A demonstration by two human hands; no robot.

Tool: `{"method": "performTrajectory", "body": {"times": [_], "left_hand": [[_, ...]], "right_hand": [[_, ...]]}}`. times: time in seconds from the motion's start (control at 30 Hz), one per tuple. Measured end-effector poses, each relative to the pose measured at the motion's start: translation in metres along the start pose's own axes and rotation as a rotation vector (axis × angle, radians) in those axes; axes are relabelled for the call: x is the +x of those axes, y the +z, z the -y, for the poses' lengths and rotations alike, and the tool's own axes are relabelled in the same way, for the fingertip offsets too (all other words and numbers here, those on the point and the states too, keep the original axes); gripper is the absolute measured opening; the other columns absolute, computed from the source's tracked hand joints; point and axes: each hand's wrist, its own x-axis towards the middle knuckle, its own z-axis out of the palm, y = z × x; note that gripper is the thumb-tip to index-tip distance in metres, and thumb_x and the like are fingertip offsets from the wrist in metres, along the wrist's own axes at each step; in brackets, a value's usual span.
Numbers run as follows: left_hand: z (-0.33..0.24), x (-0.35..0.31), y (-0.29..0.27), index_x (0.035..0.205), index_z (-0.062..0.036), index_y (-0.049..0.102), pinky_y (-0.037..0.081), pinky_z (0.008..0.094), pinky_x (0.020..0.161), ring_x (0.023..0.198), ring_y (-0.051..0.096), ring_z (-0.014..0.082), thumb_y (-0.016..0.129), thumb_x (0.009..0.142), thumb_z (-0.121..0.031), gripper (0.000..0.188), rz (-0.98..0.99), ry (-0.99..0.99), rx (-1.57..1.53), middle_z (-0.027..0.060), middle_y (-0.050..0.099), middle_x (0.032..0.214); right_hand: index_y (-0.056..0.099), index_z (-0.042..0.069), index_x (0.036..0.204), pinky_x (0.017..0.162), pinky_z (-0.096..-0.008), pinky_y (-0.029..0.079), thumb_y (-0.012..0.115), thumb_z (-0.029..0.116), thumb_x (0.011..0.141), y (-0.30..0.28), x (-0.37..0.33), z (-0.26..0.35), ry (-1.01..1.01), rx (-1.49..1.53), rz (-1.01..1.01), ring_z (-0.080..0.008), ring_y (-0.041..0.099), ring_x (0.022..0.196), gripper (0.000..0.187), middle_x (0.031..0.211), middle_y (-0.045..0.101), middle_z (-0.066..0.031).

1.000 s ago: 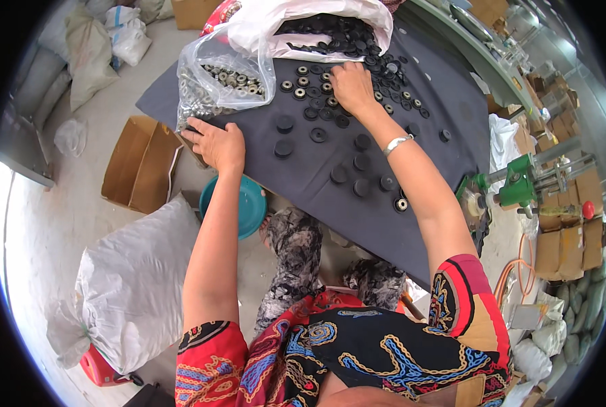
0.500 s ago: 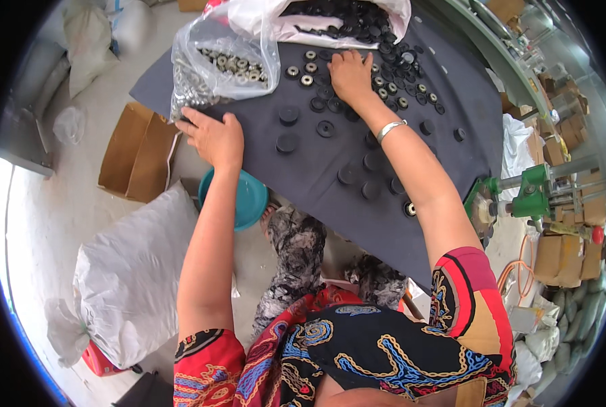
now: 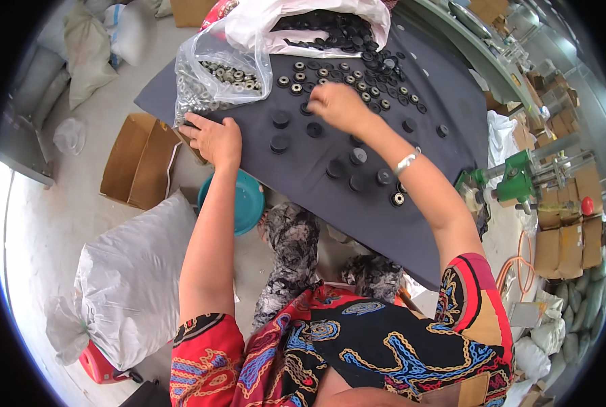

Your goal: The person sorts small black and silver metal washers on a gray table surface. They pick up individual washers and place them into a clear plastic bag, occasionally moving items aside to access more. The person works continuously with their hands visible in the frame.

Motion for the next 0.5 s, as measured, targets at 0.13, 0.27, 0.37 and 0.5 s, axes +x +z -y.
{"method": "performTrajectory", "body": {"times": [0.13, 0.27, 0.37, 0.5], "left_hand": [[-0.002, -0.001, 0.000, 0.144, 0.0036, 0.013, 0.044, 0.0469, 0.096, 0.119, 0.040, 0.0493, 0.058, 0.077, -0.026, 0.085, 0.007, 0.006, -0.006, 0.0348, 0.016, 0.145], [-0.007, -0.002, -0.002, 0.144, 0.0035, 0.013, 0.044, 0.0470, 0.095, 0.119, 0.040, 0.0493, 0.059, 0.077, -0.025, 0.086, 0.021, 0.008, -0.021, 0.0346, 0.015, 0.145], [-0.001, 0.002, 0.002, 0.144, 0.0036, 0.013, 0.044, 0.0472, 0.095, 0.119, 0.041, 0.0493, 0.059, 0.077, -0.024, 0.086, -0.003, 0.006, 0.002, 0.0346, 0.015, 0.145], [-0.006, -0.002, -0.002, 0.143, 0.0037, 0.013, 0.044, 0.0470, 0.095, 0.118, 0.042, 0.0490, 0.059, 0.076, -0.024, 0.086, 0.010, 0.004, -0.004, 0.0344, 0.016, 0.145]], "right_hand": [[0.062, 0.000, 0.088, 0.075, -0.0437, 0.051, 0.071, 0.021, 0.075, 0.002, -0.029, 0.031, 0.051, -0.056, 0.208, -0.0374, 0.062, 0.085, 0.026, 0.088, 0.062, -0.0210], [0.058, 0.000, 0.094, 0.078, -0.0441, 0.050, 0.068, 0.015, 0.075, 0.012, -0.035, 0.025, 0.071, -0.031, 0.163, -0.0386, 0.061, 0.088, 0.026, 0.094, 0.058, -0.0219], [0.057, 0.000, 0.096, 0.079, -0.0436, 0.049, 0.067, 0.013, 0.074, 0.013, -0.034, 0.023, 0.085, 0.019, 0.180, -0.0373, 0.060, 0.089, 0.027, 0.095, 0.056, -0.0208], [0.057, 0.000, 0.095, 0.080, -0.0417, 0.048, 0.066, 0.012, 0.073, 0.010, -0.039, 0.025, 0.123, 0.182, 0.076, -0.0353, 0.059, 0.088, 0.027, 0.093, 0.057, -0.0182]]}}
